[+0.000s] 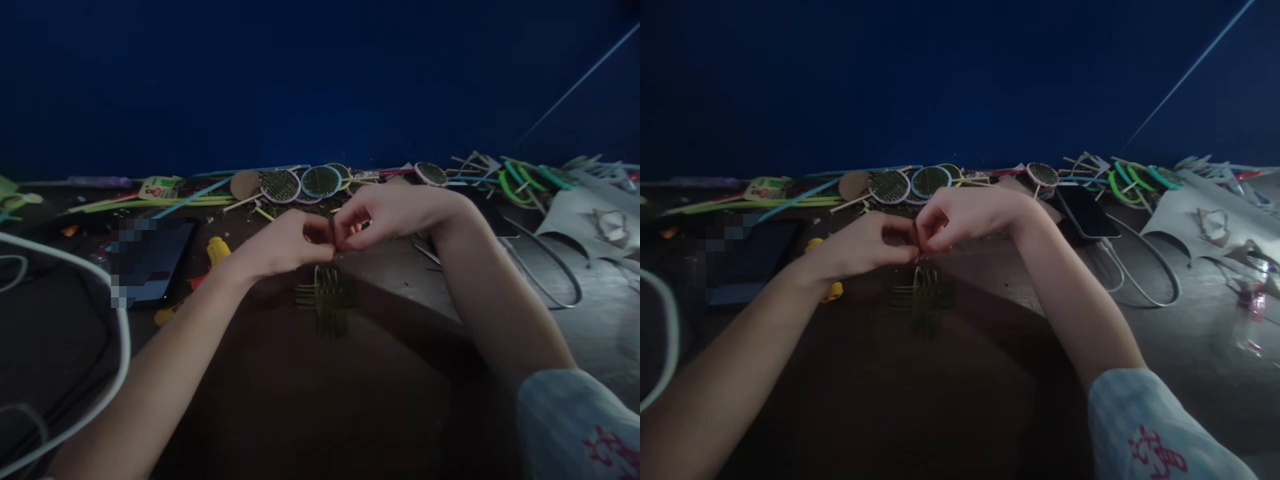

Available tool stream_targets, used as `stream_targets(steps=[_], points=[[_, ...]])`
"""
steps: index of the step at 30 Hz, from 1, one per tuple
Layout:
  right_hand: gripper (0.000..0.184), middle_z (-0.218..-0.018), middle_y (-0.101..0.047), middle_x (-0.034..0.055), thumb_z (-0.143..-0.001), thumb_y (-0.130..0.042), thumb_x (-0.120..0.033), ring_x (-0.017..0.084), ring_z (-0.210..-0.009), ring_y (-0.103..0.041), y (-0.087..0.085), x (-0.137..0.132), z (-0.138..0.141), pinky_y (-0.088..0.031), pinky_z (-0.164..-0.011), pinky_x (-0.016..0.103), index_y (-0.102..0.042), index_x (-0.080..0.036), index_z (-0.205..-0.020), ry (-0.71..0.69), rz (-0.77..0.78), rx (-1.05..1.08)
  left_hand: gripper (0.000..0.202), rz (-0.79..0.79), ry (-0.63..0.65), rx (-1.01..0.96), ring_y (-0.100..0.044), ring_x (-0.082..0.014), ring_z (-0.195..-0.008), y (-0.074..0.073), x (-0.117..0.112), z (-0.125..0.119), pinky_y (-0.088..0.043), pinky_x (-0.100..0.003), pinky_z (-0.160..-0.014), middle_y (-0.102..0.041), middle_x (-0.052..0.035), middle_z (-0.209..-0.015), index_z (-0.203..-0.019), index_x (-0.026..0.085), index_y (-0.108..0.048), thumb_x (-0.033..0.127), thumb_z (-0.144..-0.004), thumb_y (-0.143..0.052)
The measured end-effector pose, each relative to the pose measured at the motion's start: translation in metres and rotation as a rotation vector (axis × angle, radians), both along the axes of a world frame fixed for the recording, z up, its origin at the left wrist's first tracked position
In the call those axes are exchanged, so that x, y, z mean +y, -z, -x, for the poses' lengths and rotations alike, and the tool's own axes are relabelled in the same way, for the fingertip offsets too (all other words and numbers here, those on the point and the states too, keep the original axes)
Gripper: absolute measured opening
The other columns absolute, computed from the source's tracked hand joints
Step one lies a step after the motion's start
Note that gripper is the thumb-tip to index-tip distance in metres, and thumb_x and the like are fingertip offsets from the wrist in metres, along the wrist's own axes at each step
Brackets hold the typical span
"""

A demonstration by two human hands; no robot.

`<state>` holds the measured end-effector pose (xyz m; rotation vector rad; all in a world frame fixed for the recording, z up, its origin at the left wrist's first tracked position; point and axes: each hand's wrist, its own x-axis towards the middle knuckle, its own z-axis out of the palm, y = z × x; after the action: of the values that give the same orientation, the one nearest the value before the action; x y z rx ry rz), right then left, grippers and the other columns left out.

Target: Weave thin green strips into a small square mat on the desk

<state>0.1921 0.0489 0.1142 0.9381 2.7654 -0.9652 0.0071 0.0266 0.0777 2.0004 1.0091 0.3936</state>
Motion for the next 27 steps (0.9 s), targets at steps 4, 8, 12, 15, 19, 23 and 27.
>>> stream_targets(steps=[4,8,12,15,19,23,27], points=[[0.016,-0.071,-0.061,-0.0003,-0.076,-0.053,-0.028,0.009,-0.064,-0.051,0.000,0.001,-0.003,-0.036,-0.061,0.023,-0.064,-0.016,-0.078,-0.024,0.055,0.049,0.015,-0.014,0.000,0.038,-0.051,-0.0130,-0.065,-0.002,0.001,0.000,-0.036,-0.024,-0.060,-0.060,-0.0001,-0.068,-0.071,0.015,-0.063,0.024,-0.065,-0.053],[0.017,-0.071,-0.060,-0.0005,-0.077,-0.053,-0.031,0.009,-0.066,-0.051,0.001,0.002,-0.007,-0.037,-0.062,0.023,-0.063,-0.016,-0.078,-0.051,0.085,0.097,0.016,0.022,0.028,0.006,-0.052,-0.0124,-0.065,-0.006,-0.001,0.001,-0.037,-0.023,-0.062,-0.060,0.0008,-0.068,-0.071,0.015,-0.064,0.022,-0.064,-0.051],[0.018,-0.072,-0.060,-0.0009,-0.078,-0.054,-0.032,0.009,-0.065,-0.051,0.000,0.002,-0.010,-0.037,-0.060,0.022,-0.062,-0.016,-0.080,-0.068,0.090,0.103,0.016,0.044,0.068,-0.050,-0.054,-0.0116,-0.065,-0.011,-0.003,0.002,-0.039,-0.022,-0.063,-0.062,0.0014,-0.068,-0.073,0.015,-0.064,0.022,-0.065,-0.051],[0.018,-0.070,-0.059,-0.0015,-0.078,-0.053,-0.032,0.008,-0.064,-0.050,-0.001,0.002,-0.011,-0.037,-0.059,0.021,-0.063,-0.017,-0.081,-0.066,0.089,0.093,0.016,0.033,0.058,-0.023,-0.055,-0.0116,-0.066,-0.013,-0.004,0.002,-0.039,-0.022,-0.064,-0.062,0.0019,-0.069,-0.073,0.016,-0.064,0.022,-0.066,-0.052],[0.019,-0.071,-0.060,-0.0019,-0.078,-0.054,-0.033,0.008,-0.064,-0.051,-0.002,0.002,-0.013,-0.037,-0.059,0.021,-0.063,-0.017,-0.082,-0.059,0.084,0.077,0.014,0.006,0.050,0.038,-0.052,-0.0103,-0.064,-0.011,-0.002,0.001,-0.037,-0.021,-0.062,-0.061,0.0025,-0.067,-0.071,0.015,-0.063,0.022,-0.066,-0.053],[0.021,-0.072,-0.061,-0.0015,-0.078,-0.054,-0.035,0.009,-0.066,-0.052,-0.002,0.002,-0.013,-0.038,-0.060,0.022,-0.064,-0.017,-0.083,-0.059,0.081,0.060,0.015,0.001,0.046,0.080,-0.051,-0.0103,-0.063,-0.009,-0.001,0.000,-0.035,-0.021,-0.060,-0.060,0.0019,-0.066,-0.071,0.015,-0.063,0.024,-0.067,-0.052],[0.021,-0.073,-0.062,-0.0006,-0.077,-0.055,-0.035,0.009,-0.066,-0.053,-0.002,0.002,-0.013,-0.039,-0.060,0.022,-0.064,-0.017,-0.082,-0.062,0.090,0.056,0.016,-0.016,0.036,0.110,-0.051,-0.0114,-0.063,-0.009,-0.002,-0.001,-0.035,-0.022,-0.060,-0.060,0.0007,-0.067,-0.072,0.015,-0.063,0.026,-0.067,-0.052]])
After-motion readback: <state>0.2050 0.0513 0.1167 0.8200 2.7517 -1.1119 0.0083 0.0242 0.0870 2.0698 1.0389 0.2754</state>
